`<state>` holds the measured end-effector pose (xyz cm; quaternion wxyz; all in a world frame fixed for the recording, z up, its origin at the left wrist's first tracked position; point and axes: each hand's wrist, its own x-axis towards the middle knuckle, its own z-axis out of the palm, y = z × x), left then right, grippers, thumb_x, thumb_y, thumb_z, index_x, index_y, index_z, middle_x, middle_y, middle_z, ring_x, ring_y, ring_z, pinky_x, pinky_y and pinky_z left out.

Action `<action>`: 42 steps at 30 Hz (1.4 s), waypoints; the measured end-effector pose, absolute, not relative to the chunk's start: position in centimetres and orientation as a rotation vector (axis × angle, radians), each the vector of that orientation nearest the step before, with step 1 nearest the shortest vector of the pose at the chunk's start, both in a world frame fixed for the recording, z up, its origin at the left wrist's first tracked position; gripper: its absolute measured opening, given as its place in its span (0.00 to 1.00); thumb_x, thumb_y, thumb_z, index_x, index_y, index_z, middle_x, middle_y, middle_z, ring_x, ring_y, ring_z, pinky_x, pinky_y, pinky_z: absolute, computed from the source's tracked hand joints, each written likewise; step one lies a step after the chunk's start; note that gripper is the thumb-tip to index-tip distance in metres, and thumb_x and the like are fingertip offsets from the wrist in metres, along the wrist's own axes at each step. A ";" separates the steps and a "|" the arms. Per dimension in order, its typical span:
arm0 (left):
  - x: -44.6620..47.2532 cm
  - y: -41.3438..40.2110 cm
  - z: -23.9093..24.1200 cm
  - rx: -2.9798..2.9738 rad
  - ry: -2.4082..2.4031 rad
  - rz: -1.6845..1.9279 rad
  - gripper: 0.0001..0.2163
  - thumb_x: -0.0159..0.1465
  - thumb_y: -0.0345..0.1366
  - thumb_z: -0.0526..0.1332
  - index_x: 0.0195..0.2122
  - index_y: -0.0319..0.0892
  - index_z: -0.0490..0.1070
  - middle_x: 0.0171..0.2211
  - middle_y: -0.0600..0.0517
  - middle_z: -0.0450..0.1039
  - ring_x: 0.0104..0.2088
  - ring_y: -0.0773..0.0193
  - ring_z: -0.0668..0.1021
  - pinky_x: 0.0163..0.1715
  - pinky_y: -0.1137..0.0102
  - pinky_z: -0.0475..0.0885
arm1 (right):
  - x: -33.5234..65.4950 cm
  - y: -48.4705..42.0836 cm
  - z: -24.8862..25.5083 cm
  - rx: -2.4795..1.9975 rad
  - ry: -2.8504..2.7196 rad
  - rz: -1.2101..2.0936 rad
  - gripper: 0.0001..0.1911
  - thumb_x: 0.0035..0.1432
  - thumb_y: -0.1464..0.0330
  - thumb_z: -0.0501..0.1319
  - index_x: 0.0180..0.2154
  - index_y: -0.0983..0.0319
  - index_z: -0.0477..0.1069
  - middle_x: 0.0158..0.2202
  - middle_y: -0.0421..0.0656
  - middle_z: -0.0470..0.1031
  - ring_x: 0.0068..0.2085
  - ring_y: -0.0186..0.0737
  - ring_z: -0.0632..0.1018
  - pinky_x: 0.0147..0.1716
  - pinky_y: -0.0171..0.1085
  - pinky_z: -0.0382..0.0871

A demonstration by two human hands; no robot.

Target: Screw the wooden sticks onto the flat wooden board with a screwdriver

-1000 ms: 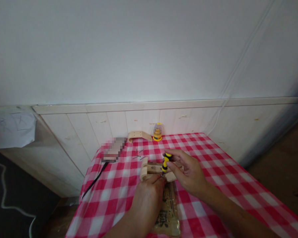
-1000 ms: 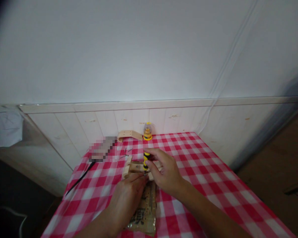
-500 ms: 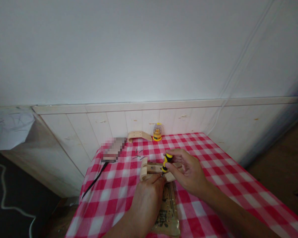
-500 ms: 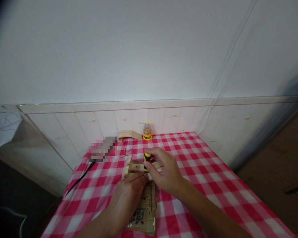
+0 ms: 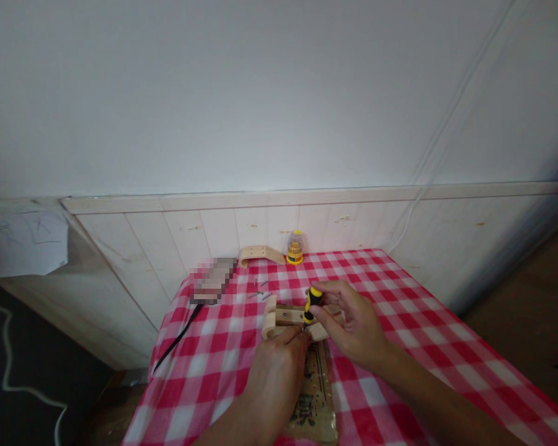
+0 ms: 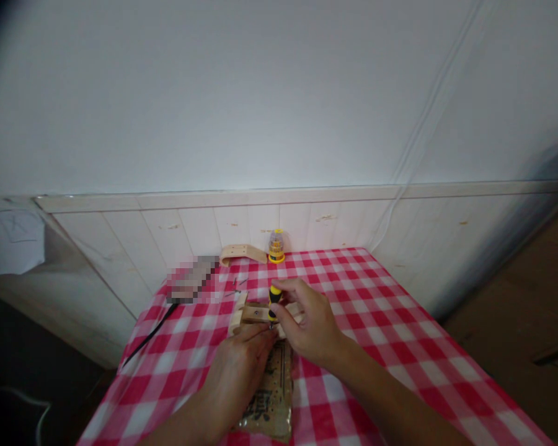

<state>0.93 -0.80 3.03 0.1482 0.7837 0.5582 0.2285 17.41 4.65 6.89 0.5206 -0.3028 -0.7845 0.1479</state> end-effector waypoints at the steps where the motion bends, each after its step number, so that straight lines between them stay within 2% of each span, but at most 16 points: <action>1: 0.9 -0.8 3.0 2.263 1.604 0.658 0.15 0.73 0.27 0.52 0.43 0.44 0.80 0.43 0.48 0.82 0.39 0.60 0.82 0.42 0.67 0.77 | 17.4 4.6 7.0 -0.728 -1.881 0.339 0.11 0.62 0.71 0.65 0.47 0.59 0.73 0.37 0.45 0.83 0.36 0.42 0.85 0.35 0.37 0.81; 12: 0.9 -0.9 3.1 2.259 1.612 0.626 0.16 0.72 0.26 0.52 0.44 0.45 0.80 0.43 0.50 0.82 0.41 0.56 0.82 0.41 0.64 0.78 | 17.2 4.7 7.1 -0.704 -1.904 0.231 0.09 0.62 0.69 0.67 0.46 0.57 0.75 0.37 0.45 0.83 0.36 0.42 0.84 0.35 0.38 0.81; 17: 0.9 -0.8 2.9 2.238 1.570 0.710 0.16 0.72 0.26 0.52 0.47 0.45 0.80 0.44 0.49 0.82 0.41 0.59 0.83 0.41 0.66 0.78 | 17.1 4.5 7.7 -0.620 -1.959 0.219 0.12 0.63 0.73 0.64 0.49 0.56 0.75 0.40 0.43 0.84 0.38 0.40 0.85 0.39 0.37 0.81; 24: 1.0 -0.7 3.0 2.269 1.597 0.670 0.15 0.71 0.25 0.53 0.45 0.44 0.80 0.43 0.48 0.82 0.40 0.60 0.83 0.42 0.67 0.78 | 17.4 4.2 7.5 -0.674 -1.973 0.288 0.16 0.63 0.75 0.61 0.51 0.58 0.76 0.42 0.46 0.85 0.42 0.43 0.86 0.39 0.38 0.82; 30: 1.0 -0.8 2.8 2.258 1.597 0.694 0.15 0.72 0.26 0.53 0.44 0.44 0.81 0.43 0.49 0.82 0.39 0.61 0.82 0.42 0.67 0.79 | 17.4 4.4 7.3 -0.681 -1.947 0.322 0.14 0.63 0.73 0.63 0.49 0.57 0.77 0.39 0.45 0.85 0.37 0.42 0.86 0.38 0.38 0.82; 37: 1.0 -0.8 2.9 2.252 1.602 0.651 0.15 0.72 0.25 0.53 0.44 0.44 0.81 0.45 0.48 0.83 0.39 0.60 0.82 0.46 0.64 0.79 | 17.4 4.7 7.3 -0.660 -1.945 0.334 0.14 0.61 0.74 0.64 0.49 0.57 0.77 0.39 0.44 0.85 0.38 0.41 0.86 0.38 0.36 0.82; 42: 1.0 -0.9 3.2 2.241 1.598 0.630 0.15 0.73 0.26 0.53 0.44 0.44 0.80 0.44 0.49 0.82 0.40 0.58 0.82 0.44 0.63 0.79 | 17.5 4.8 7.2 -0.701 -1.935 0.355 0.13 0.62 0.71 0.65 0.48 0.57 0.77 0.39 0.44 0.85 0.38 0.42 0.85 0.39 0.38 0.82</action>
